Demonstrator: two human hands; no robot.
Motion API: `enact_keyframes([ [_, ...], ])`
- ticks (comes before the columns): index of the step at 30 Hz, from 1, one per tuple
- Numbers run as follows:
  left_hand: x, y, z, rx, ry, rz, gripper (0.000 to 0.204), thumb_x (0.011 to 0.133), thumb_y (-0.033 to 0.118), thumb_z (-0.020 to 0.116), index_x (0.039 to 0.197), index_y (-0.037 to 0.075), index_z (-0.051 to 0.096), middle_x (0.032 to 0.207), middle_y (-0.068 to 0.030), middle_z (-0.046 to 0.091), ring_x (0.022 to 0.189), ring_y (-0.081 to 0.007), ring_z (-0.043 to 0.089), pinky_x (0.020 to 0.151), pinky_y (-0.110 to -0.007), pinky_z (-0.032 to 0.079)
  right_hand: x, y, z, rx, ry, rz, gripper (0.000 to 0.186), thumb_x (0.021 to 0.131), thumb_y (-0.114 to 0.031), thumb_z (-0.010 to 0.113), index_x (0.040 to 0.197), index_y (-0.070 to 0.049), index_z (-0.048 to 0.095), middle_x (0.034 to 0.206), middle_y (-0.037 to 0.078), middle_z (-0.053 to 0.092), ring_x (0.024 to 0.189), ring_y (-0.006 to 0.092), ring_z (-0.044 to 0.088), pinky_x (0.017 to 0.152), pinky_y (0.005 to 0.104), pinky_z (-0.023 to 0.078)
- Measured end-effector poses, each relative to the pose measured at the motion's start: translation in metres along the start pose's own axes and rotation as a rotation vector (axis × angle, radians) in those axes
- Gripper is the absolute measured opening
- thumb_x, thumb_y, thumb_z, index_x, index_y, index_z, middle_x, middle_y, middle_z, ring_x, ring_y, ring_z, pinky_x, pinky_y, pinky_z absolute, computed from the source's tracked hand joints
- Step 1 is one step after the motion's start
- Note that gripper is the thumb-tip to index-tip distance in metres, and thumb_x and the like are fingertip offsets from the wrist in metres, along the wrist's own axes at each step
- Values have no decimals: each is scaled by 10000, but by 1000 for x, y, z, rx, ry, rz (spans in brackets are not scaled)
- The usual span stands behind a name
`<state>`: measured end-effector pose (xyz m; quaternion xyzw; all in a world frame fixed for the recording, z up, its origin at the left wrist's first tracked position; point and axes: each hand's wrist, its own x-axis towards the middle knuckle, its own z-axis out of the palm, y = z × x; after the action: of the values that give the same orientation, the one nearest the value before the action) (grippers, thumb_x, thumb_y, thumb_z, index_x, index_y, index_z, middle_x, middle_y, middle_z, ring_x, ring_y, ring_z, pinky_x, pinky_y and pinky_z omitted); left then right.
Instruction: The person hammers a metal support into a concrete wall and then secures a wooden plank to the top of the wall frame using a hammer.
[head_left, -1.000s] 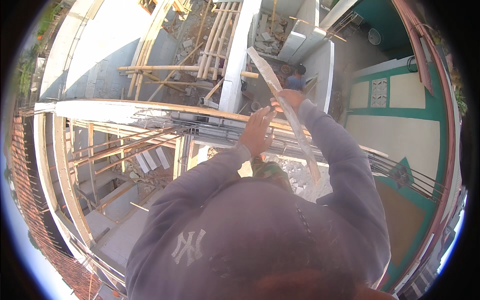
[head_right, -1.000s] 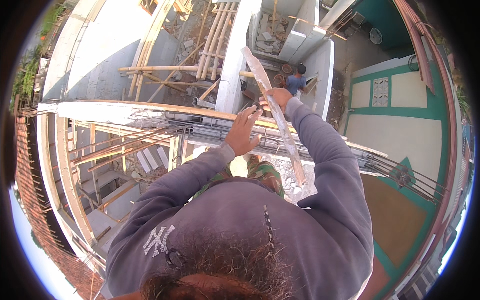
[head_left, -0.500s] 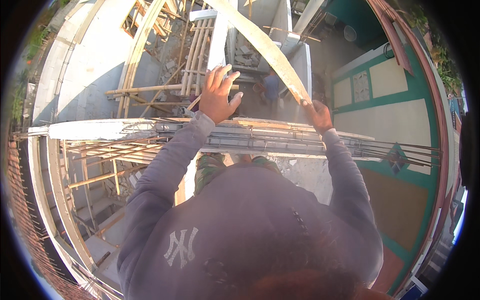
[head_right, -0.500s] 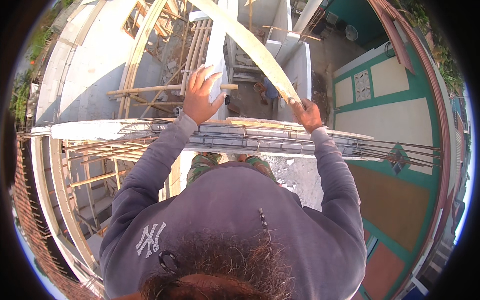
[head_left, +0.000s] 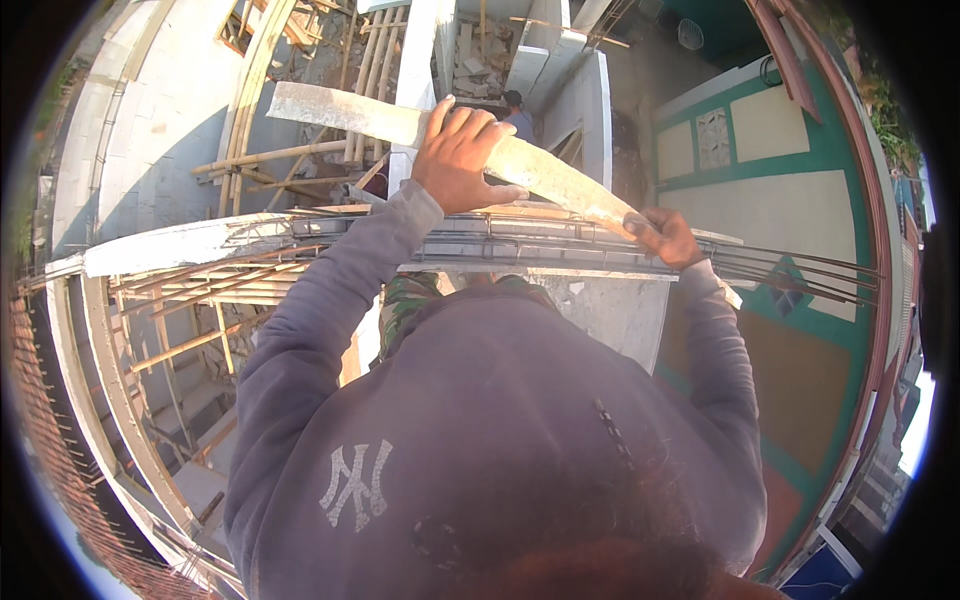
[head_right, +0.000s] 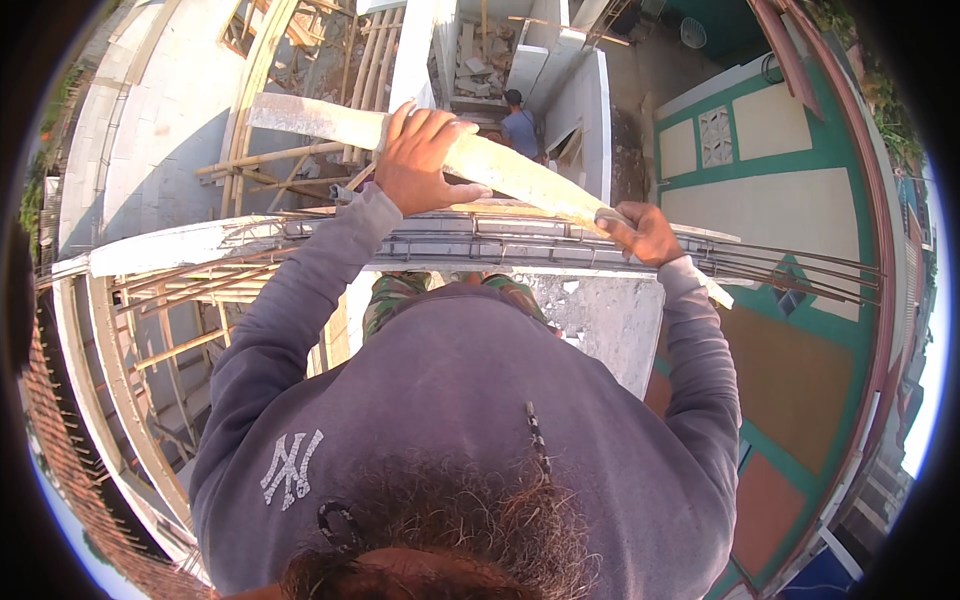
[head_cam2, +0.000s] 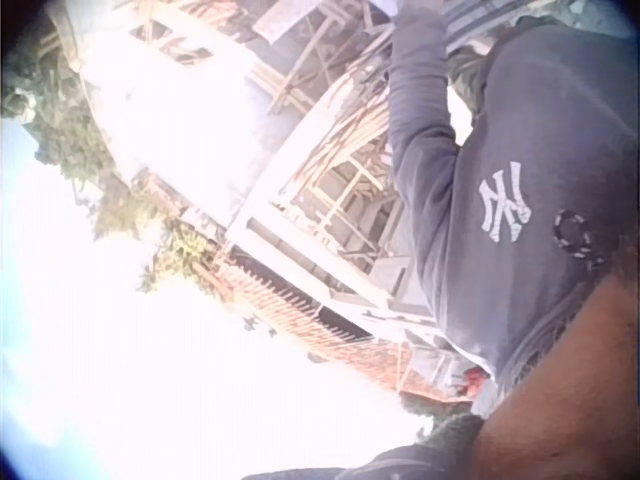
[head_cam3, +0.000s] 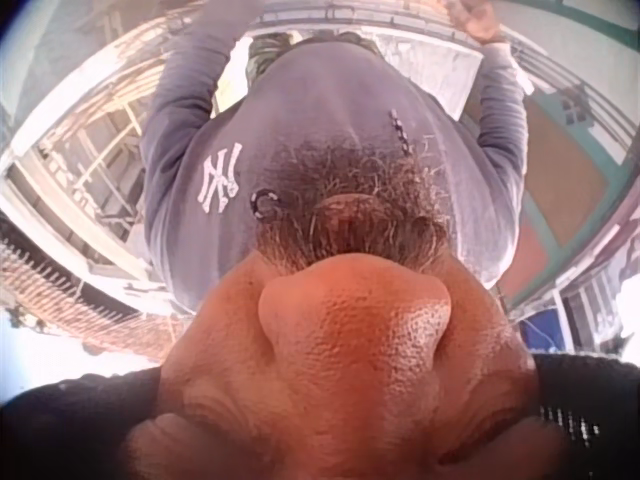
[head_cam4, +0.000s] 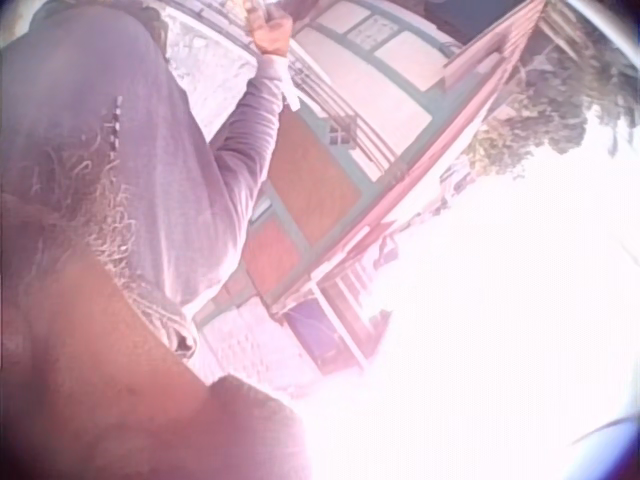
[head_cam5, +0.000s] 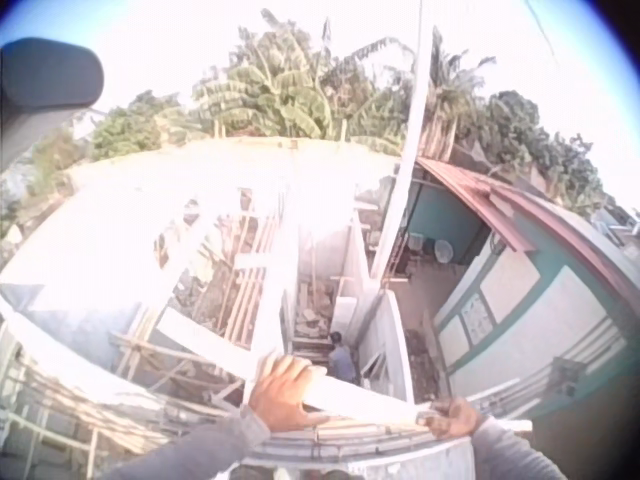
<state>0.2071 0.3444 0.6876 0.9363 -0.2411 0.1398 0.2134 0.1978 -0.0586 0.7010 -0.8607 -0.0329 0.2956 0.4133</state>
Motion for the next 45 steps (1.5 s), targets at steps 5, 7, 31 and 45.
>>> enact_keyframes([
  [5, -18, 8, 9, 38, 39, -90, 920, 662, 635, 862, 1352, 89, 596, 1244, -101, 606, 1253, -290, 522, 1201, -517, 263, -6, -11, -13, -153, -63, -1, 567, 891, -512, 763, 949, 50, 712, 731, 99, 642, 664, 187, 612, 605, 354, 490],
  [7, -30, 11, 15, 27, -21, -125, 926, 662, 629, 865, 1357, 83, 590, 1246, -112, 605, 1252, -293, 517, 1192, -508, 268, -10, -13, -16, -238, -79, -34, 585, 877, -507, 777, 975, 67, 719, 753, 126, 659, 709, 213, 629, 657, 379, 500],
  [31, -262, 133, 0, -284, -145, -974, 663, 755, 707, 773, 881, 56, 755, 799, -147, 723, 778, -361, 713, 746, -459, 544, -6, -115, 15, -865, -288, -314, 515, 779, -537, 810, 870, -31, 784, 749, 167, 696, 705, 343, 673, 667, 429, 506],
  [45, -440, 270, 45, -335, 261, -1526, 747, 669, 764, 798, 778, 27, 731, 774, -180, 697, 733, -368, 686, 676, -472, 529, -15, -198, 178, -1349, -669, -678, 544, 837, -528, 785, 826, 13, 726, 711, 240, 650, 683, 419, 660, 642, 478, 505],
])
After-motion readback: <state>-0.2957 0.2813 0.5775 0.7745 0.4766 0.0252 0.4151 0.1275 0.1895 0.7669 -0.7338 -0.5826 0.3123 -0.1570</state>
